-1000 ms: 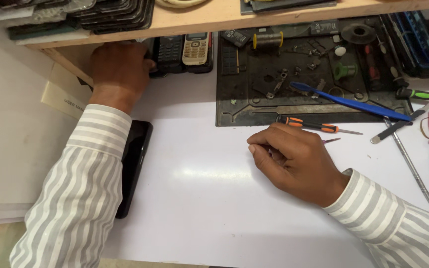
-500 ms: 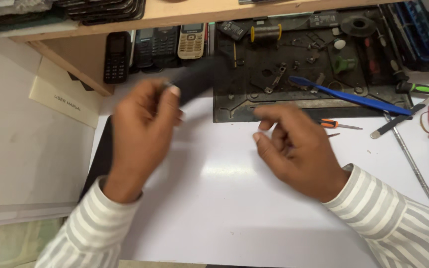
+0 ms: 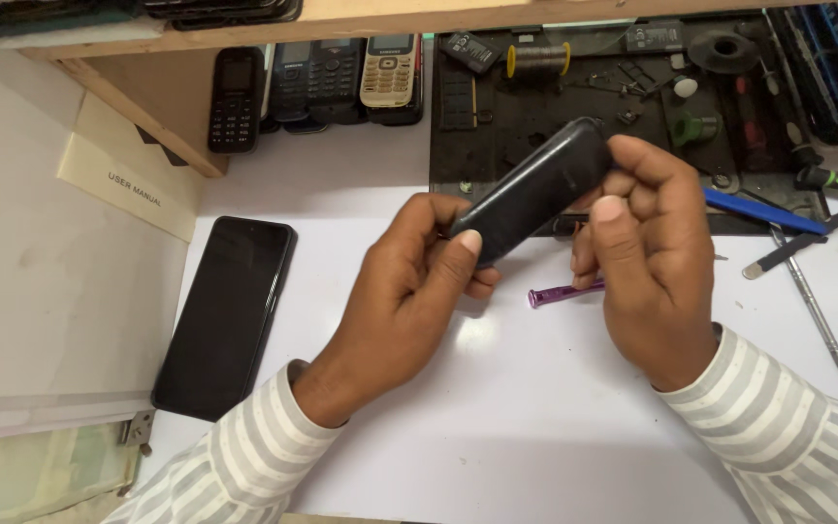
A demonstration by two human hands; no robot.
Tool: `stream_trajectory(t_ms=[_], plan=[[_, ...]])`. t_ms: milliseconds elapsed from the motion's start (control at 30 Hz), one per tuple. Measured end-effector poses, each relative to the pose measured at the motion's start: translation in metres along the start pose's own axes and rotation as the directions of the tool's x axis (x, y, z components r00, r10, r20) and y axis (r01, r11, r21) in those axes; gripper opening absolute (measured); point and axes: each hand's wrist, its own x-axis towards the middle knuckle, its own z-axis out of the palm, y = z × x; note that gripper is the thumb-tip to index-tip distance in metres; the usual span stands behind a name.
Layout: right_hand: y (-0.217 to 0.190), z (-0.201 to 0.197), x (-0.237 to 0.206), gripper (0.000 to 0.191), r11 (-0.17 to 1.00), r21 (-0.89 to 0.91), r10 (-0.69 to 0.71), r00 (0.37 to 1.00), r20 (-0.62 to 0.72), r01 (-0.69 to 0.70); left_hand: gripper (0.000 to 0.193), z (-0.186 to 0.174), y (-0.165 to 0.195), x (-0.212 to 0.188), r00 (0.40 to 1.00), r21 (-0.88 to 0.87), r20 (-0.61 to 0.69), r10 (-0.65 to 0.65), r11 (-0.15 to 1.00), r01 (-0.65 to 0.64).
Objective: The person uses a small purple precision screwdriver to unscrew the back of a feature phone, then pries off the back cover and removes the battery. They continue prying along the seam of the housing with a screwdriver and by hand, working the cover and internal parts loose on the workbench.
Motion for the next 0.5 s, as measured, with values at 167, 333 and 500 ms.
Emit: stream_trajectory(t_ms=[167,333,500], plan=[[0.0,-0.001,0.0,0.037,0.999,-0.021,0.05,0.998,-0.03,-0.051,0.02,0.006,0.0,-0.001,0.986,-0.171,0.112,-0.124,0.975,0.142],[-0.006,0.001,0.0,0.054,0.996,-0.043,0.081,0.996,0.039,-0.079,0.028,0.014,-0.002,-0.007,0.976,-0.15,0.2,-0.081,0.982,0.112],[-0.015,0.003,-0.001,0.071,0.992,-0.036,0.123,0.984,0.129,-0.119,0.035,0.011,-0.005,-0.014,0.974,-0.055,0.226,-0.03,0.998,0.043]])
